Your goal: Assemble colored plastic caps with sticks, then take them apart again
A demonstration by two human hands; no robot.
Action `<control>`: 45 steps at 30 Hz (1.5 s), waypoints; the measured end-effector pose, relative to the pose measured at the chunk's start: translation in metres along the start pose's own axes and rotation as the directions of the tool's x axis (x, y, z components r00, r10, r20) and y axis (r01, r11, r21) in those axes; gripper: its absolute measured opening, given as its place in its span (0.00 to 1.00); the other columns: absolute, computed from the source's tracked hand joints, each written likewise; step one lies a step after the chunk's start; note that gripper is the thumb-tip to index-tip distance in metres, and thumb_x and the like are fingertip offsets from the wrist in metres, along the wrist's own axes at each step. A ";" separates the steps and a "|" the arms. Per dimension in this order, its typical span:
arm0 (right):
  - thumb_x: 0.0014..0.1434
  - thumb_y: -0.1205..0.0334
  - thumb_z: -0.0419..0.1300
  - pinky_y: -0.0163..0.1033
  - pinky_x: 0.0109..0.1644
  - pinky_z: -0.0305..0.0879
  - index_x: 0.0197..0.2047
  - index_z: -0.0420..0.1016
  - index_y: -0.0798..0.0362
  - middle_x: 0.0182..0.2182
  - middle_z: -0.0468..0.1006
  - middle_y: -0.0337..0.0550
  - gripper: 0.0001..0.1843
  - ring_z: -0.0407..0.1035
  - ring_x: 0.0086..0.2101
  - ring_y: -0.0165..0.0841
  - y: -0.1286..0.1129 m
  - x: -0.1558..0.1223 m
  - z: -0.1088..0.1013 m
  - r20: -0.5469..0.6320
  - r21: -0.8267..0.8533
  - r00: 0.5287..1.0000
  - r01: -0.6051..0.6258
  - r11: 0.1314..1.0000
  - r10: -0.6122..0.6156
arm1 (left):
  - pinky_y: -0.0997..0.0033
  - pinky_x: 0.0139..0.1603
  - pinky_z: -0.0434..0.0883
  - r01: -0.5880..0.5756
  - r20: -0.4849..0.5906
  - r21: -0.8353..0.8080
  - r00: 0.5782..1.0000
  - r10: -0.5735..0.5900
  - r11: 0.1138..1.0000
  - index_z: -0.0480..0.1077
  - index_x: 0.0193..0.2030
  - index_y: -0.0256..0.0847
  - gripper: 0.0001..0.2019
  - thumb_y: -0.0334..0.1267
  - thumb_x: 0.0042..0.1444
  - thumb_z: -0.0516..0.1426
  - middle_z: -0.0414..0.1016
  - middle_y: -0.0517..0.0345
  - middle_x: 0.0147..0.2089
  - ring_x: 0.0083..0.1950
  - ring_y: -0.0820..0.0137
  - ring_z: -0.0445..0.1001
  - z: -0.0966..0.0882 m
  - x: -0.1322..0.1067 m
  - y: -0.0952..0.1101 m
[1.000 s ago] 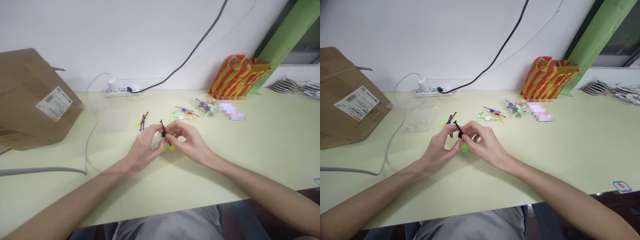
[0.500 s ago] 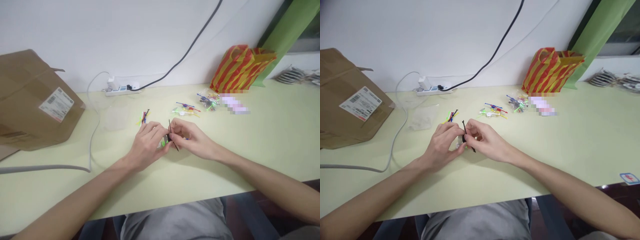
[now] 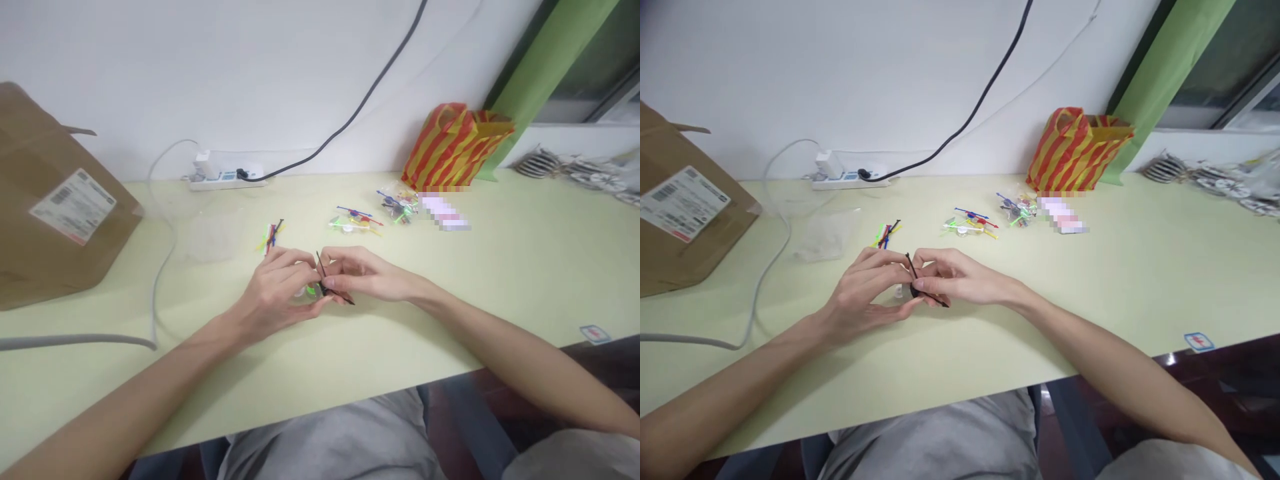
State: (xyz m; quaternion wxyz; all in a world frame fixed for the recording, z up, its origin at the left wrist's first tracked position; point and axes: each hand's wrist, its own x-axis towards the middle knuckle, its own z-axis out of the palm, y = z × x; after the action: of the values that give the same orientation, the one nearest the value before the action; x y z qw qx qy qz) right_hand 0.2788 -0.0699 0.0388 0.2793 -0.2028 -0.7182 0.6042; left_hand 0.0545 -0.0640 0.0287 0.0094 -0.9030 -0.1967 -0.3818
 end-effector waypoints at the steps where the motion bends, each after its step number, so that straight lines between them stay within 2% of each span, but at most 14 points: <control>1: 0.69 0.50 0.61 0.33 0.30 0.64 0.38 0.64 0.51 0.27 0.71 0.35 0.15 0.66 0.27 0.27 0.000 0.000 -0.001 0.012 0.001 1.000 -0.004 1.000 0.004 | 0.62 0.43 0.69 -0.008 -0.007 -0.008 1.000 0.008 1.000 0.74 0.39 0.46 0.04 0.37 0.59 0.64 0.82 0.58 0.38 0.43 0.65 0.80 0.000 0.000 0.000; 6: 0.68 0.50 0.63 0.33 0.31 0.63 0.38 0.65 0.52 0.28 0.72 0.36 0.16 0.67 0.27 0.27 -0.002 -0.001 -0.003 0.052 0.018 0.997 -0.056 0.998 0.055 | 0.63 0.43 0.72 -0.038 0.021 -0.023 0.999 0.038 0.999 0.74 0.37 0.45 0.03 0.39 0.61 0.62 0.84 0.57 0.37 0.42 0.66 0.82 0.002 0.002 0.004; 11: 0.67 0.51 0.64 0.33 0.32 0.61 0.37 0.66 0.53 0.26 0.71 0.34 0.16 0.67 0.27 0.27 -0.002 -0.003 -0.004 0.075 0.048 0.996 -0.051 0.998 0.047 | 0.66 0.42 0.74 -0.128 -0.027 0.001 0.991 0.128 0.992 0.72 0.36 0.44 0.02 0.35 0.61 0.61 0.83 0.59 0.34 0.40 0.67 0.82 0.002 0.000 0.006; 15: 0.67 0.53 0.65 0.33 0.31 0.59 0.37 0.68 0.54 0.24 0.72 0.35 0.15 0.65 0.25 0.26 -0.006 -0.007 -0.005 0.089 0.022 0.993 -0.079 0.997 0.077 | 0.66 0.41 0.75 -0.062 -0.036 -0.021 0.997 0.062 0.998 0.71 0.35 0.44 0.04 0.36 0.59 0.62 0.82 0.55 0.35 0.40 0.66 0.82 -0.004 -0.005 -0.003; 17: 0.67 0.52 0.64 0.35 0.32 0.62 0.37 0.68 0.53 0.26 0.75 0.37 0.15 0.67 0.26 0.28 -0.006 -0.007 -0.006 0.016 0.000 0.997 -0.075 0.997 0.075 | 0.64 0.42 0.75 -0.016 -0.044 0.013 0.999 0.017 1.000 0.71 0.35 0.44 0.05 0.39 0.61 0.63 0.82 0.53 0.36 0.40 0.65 0.81 -0.008 -0.008 -0.013; 19: 0.66 0.50 0.66 0.37 0.33 0.65 0.37 0.68 0.52 0.28 0.77 0.40 0.16 0.70 0.28 0.30 -0.004 -0.004 -0.009 -0.145 -0.015 0.988 -0.045 0.999 0.043 | 0.62 0.44 0.74 0.035 -0.033 0.058 0.999 -0.033 0.998 0.72 0.37 0.43 0.06 0.41 0.62 0.62 0.81 0.52 0.37 0.40 0.64 0.81 -0.009 -0.010 -0.026; 22: 0.61 0.47 0.68 0.36 0.30 0.65 0.35 0.71 0.53 0.27 0.75 0.40 0.18 0.68 0.27 0.30 0.005 0.012 -0.022 -0.447 -0.050 0.894 -0.047 0.998 0.020 | 0.61 0.46 0.72 0.183 -0.048 0.084 0.983 -0.180 0.979 0.73 0.40 0.43 0.05 0.41 0.65 0.60 0.80 0.55 0.34 0.39 0.65 0.78 -0.008 -0.014 -0.046; 24: 0.58 0.46 0.69 0.33 0.25 0.57 0.32 0.72 0.54 0.24 0.72 0.37 0.20 0.63 0.24 0.27 0.012 0.031 -0.032 -0.571 -0.061 0.817 -0.133 0.989 0.075 | 0.61 0.47 0.71 0.344 -0.173 0.049 0.928 -0.331 0.938 0.73 0.44 0.43 0.06 0.41 0.65 0.59 0.79 0.56 0.35 0.39 0.65 0.77 -0.007 -0.018 -0.060; 27: 0.57 0.51 0.69 0.32 0.22 0.49 0.29 0.72 0.55 0.21 0.69 0.36 0.16 0.59 0.21 0.25 0.025 0.072 -0.044 -0.603 -0.109 0.773 -0.324 0.940 0.197 | 0.63 0.47 0.70 0.514 -0.279 -0.050 0.816 -0.506 0.857 0.72 0.46 0.43 0.07 0.42 0.64 0.59 0.79 0.58 0.37 0.39 0.67 0.76 -0.009 -0.024 -0.079; 31: 0.57 0.62 0.63 0.34 0.26 0.53 0.22 0.75 0.58 0.19 0.71 0.41 0.14 0.61 0.22 0.25 0.043 0.132 -0.049 -0.532 -0.441 0.828 -0.448 0.778 0.176 | 0.66 0.44 0.68 0.587 -0.323 -0.091 0.747 -0.581 0.805 0.71 0.46 0.42 0.08 0.41 0.64 0.59 0.77 0.60 0.37 0.39 0.69 0.75 -0.014 -0.029 -0.095; 35: 0.56 0.65 0.63 0.34 0.28 0.58 0.23 0.79 0.61 0.20 0.77 0.46 0.13 0.65 0.23 0.28 0.050 0.163 -0.049 -0.500 -0.456 0.843 -0.451 0.767 0.198 | 0.66 0.45 0.68 0.566 -0.279 -0.091 0.775 -0.567 0.819 0.71 0.46 0.42 0.08 0.42 0.64 0.60 0.76 0.60 0.37 0.39 0.69 0.74 -0.017 -0.029 -0.096; 39: 0.60 0.62 0.61 0.33 0.26 0.58 0.29 0.81 0.61 0.21 0.78 0.45 0.12 0.62 0.20 0.25 0.035 0.149 -0.043 -0.480 -0.394 0.858 -0.396 0.830 0.182 | 0.66 0.45 0.69 0.539 -0.248 -0.103 0.800 -0.547 0.836 0.72 0.46 0.42 0.10 0.44 0.63 0.61 0.76 0.60 0.36 0.38 0.69 0.74 -0.013 -0.026 -0.087; 42: 0.63 0.56 0.62 0.31 0.23 0.54 0.36 0.80 0.57 0.26 0.80 0.43 0.12 0.65 0.22 0.24 0.014 0.117 -0.031 -0.422 -0.237 0.897 -0.251 0.939 0.133 | 0.65 0.48 0.71 0.506 -0.194 -0.146 0.828 -0.526 0.850 0.71 0.50 0.44 0.12 0.44 0.63 0.63 0.78 0.62 0.36 0.39 0.69 0.77 -0.009 -0.023 -0.072; 45: 0.61 0.49 0.66 0.30 0.23 0.58 0.41 0.78 0.55 0.30 0.81 0.43 0.17 0.71 0.26 0.27 -0.003 0.083 -0.015 -0.328 -0.093 0.943 -0.097 0.991 0.061 | 0.63 0.50 0.73 0.452 -0.151 -0.180 0.865 -0.478 0.874 0.68 0.51 0.45 0.15 0.44 0.63 0.64 0.79 0.61 0.40 0.42 0.68 0.79 -0.004 -0.019 -0.050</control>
State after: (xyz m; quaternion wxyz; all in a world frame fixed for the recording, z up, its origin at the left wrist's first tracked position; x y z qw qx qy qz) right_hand 0.2257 -0.0066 0.0564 0.3578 -0.3428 -0.6855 0.5335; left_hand 0.0212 -0.0252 0.0117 -0.1267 -0.7863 -0.3801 -0.4703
